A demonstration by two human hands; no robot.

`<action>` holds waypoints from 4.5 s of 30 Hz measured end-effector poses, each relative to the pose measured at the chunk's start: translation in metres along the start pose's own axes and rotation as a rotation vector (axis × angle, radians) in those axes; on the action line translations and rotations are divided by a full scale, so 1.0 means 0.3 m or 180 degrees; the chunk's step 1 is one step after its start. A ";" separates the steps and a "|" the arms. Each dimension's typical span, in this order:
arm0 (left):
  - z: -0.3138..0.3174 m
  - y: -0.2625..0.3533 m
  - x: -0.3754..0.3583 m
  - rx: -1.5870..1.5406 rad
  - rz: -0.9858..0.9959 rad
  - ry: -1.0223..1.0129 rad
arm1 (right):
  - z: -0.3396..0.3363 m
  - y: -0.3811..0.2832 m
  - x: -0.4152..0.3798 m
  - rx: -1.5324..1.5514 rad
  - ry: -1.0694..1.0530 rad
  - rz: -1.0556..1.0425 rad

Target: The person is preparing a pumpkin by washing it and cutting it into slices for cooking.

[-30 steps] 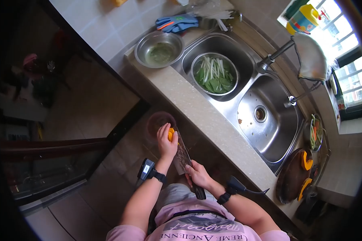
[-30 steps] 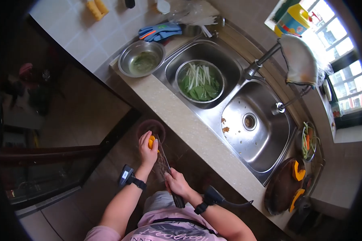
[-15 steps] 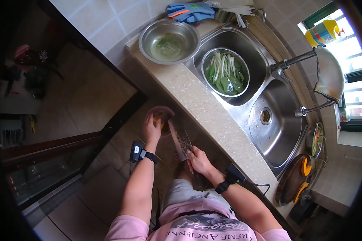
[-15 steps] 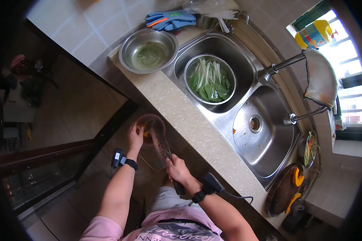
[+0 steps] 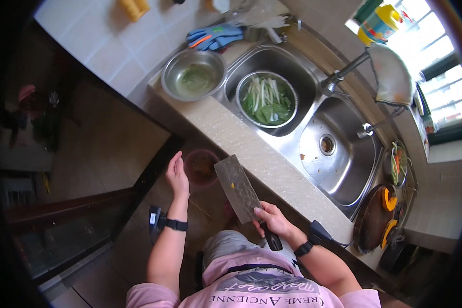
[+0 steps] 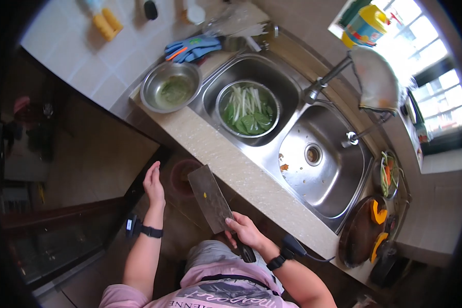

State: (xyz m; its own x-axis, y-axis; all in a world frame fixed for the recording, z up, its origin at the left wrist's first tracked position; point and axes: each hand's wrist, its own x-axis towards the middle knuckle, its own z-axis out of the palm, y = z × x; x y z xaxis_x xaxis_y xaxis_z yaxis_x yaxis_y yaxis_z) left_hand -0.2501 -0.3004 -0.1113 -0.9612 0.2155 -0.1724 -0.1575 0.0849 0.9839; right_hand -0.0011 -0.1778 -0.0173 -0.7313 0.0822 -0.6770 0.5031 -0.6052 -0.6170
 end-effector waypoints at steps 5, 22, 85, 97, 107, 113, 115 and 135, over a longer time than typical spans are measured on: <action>0.167 0.265 -0.047 -0.2436 -0.1173 -0.1406 | -0.091 -0.025 -0.204 0.0752 0.0234 -0.0410; 1.401 0.382 -0.247 -0.1743 -0.1281 -0.3259 | -0.751 0.086 -0.651 0.2127 0.1754 -0.0899; 1.541 0.215 -0.148 0.0563 -0.1355 -0.3233 | -0.950 -0.208 -0.306 -0.2930 0.3562 -0.0570; 1.637 0.204 -0.178 0.0341 -0.1076 -0.3165 | -0.778 -0.088 -0.489 -0.3468 0.3054 -0.0128; 1.433 -0.058 -0.353 0.2173 0.0266 -0.4531 | -0.657 0.127 -0.703 -0.2978 0.4132 -0.0608; 1.428 -0.156 -0.394 0.2608 0.1170 -0.4209 | -0.663 0.288 -0.902 -0.2583 0.4825 -0.0730; 1.417 -0.270 -0.426 0.2388 0.2725 -0.3992 | -0.677 0.342 -0.966 -0.2505 0.4915 -0.0688; 1.720 0.141 -2.145 0.1604 0.4768 -0.6456 | -0.939 0.903 -1.550 -0.2439 0.4531 -0.1627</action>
State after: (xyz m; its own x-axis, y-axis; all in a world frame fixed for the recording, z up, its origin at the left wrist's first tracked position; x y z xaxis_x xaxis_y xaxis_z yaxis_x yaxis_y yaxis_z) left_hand 0.4788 0.0664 0.0166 0.8806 0.4552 0.1320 0.3601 -0.8237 0.4380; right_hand 0.6050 -0.1569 0.0174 -0.1291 0.9862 0.1036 0.7668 0.1655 -0.6201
